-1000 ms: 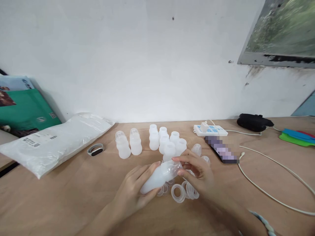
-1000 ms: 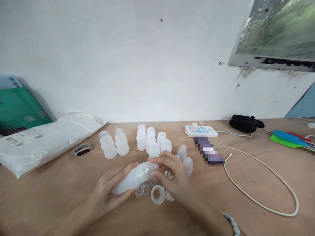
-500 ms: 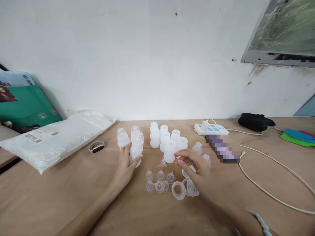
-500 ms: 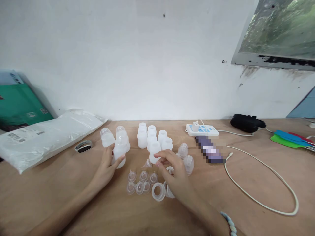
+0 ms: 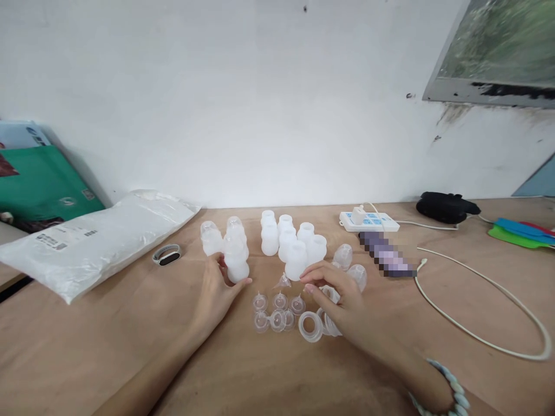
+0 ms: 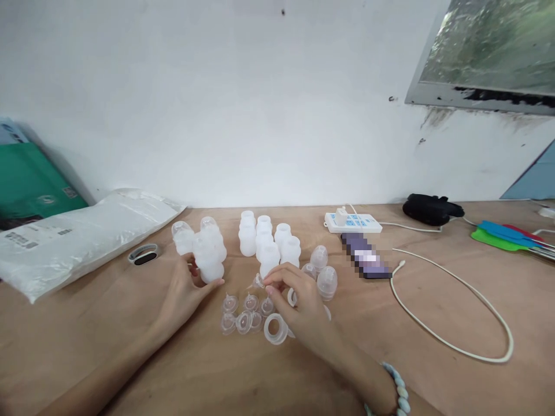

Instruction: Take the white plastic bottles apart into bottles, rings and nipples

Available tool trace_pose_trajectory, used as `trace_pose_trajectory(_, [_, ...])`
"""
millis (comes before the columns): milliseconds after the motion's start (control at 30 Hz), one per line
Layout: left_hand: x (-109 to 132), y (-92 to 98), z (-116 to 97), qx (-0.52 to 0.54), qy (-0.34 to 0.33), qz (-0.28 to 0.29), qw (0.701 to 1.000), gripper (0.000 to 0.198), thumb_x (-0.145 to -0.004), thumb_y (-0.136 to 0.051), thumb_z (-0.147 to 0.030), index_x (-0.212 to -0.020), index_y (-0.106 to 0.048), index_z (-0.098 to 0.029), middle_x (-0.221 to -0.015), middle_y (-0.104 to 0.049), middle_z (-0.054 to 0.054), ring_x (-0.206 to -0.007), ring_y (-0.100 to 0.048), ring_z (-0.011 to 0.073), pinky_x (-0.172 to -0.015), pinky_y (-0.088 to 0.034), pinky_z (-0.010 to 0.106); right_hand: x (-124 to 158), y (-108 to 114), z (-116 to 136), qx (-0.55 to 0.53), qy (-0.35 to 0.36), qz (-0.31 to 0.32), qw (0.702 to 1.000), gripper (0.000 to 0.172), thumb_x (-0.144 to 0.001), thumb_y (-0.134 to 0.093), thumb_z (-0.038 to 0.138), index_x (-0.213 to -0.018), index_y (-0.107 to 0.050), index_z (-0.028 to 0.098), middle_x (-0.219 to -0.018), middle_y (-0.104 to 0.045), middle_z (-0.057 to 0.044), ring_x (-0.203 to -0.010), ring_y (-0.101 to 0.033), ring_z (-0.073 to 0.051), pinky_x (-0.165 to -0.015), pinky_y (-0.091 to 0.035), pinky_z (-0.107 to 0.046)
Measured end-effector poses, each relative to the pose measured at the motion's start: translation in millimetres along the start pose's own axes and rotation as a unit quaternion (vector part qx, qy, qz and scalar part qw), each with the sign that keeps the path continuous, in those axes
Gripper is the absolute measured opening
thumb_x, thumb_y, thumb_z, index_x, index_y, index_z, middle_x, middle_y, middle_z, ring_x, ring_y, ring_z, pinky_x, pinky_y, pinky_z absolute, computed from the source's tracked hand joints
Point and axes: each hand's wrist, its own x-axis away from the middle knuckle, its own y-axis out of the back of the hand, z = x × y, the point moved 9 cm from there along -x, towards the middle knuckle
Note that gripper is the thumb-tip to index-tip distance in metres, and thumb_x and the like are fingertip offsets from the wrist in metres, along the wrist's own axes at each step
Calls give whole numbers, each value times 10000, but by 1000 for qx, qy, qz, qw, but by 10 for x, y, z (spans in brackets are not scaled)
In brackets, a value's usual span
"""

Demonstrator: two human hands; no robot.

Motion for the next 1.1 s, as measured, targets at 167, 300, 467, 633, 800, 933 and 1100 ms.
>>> trace_pose_trajectory(167, [70, 205, -63, 27, -22, -101, 994, 424, -751, -676, -519, -862, -367, -251, -810, -451, -25, -702, -510, 189, -648, -456, 340, -7, -3, 32, -2, 0, 4, 1000, 122, -933, -541, 217, -903, -660, 215, -905, -681, -49, -823, -634, -176, -692, -509, -303])
trace_pose_trajectory(300, [155, 199, -323, 85, -107, -53, 989, 285, -879, -517, -438, -695, -456, -230, -611, -479, -40, -576, -471, 146, -605, -421, 282, -10, 0, 29, 10, -2, 5, 1000, 123, -934, -533, 218, -879, -643, 212, -832, -667, -30, -755, -617, -167, -660, -491, -291])
trace_pose_trajectory(467, [151, 18, -354, 89, -93, 49, 990, 335, -924, -470, -411, -733, -647, -201, -641, -686, -2, -630, -647, 183, -632, -487, 274, -3, -28, 47, 116, 31, 19, 993, 164, -942, -476, 164, -852, -608, 200, -759, -633, -19, -676, -575, -155, -628, -451, -286])
trace_pose_trajectory(633, [63, -73, -239, 104, -63, 78, 990, 351, -931, -468, -440, -789, -673, -194, -760, -744, 34, -772, -704, 229, -729, -541, 313, -5, -46, 97, 289, 121, 35, 949, 215, -932, -428, 103, -869, -617, 183, -840, -671, -78, -783, -595, -213, -697, -431, -337])
trace_pose_trajectory(800, [121, -165, -344, 100, -96, 131, 982, 277, -935, -487, -396, -914, -683, -201, -875, -759, 54, -840, -712, 238, -772, -563, 338, -78, 101, -13, 391, 104, 42, 914, 211, -908, -445, 91, -812, -610, 182, -805, -660, -73, -744, -573, -216, -668, -396, -330])
trace_pose_trajectory(933, [220, -159, -683, 91, -208, 171, 959, 252, -976, -438, -314, -1017, -668, -218, -1079, -729, 77, -1023, -673, 240, -906, -534, 369, -95, 86, -124, 463, 71, 119, 876, 165, -844, -521, 68, -769, -613, 183, -802, -680, -72, -777, -576, -229, -686, -366, -339])
trace_pose_trajectory(1100, [250, -316, -1106, 67, -292, 293, 908, 351, -1020, -335, -266, -1030, -685, -239, -1249, -666, 57, -1175, -602, 232, -1011, -476, 382, -33, -44, -190, 513, 60, 218, 828, 155, -796, -564, 32, -794, -649, 162, -819, -722, -92, -865, -596, -267, -783, -351, -385])
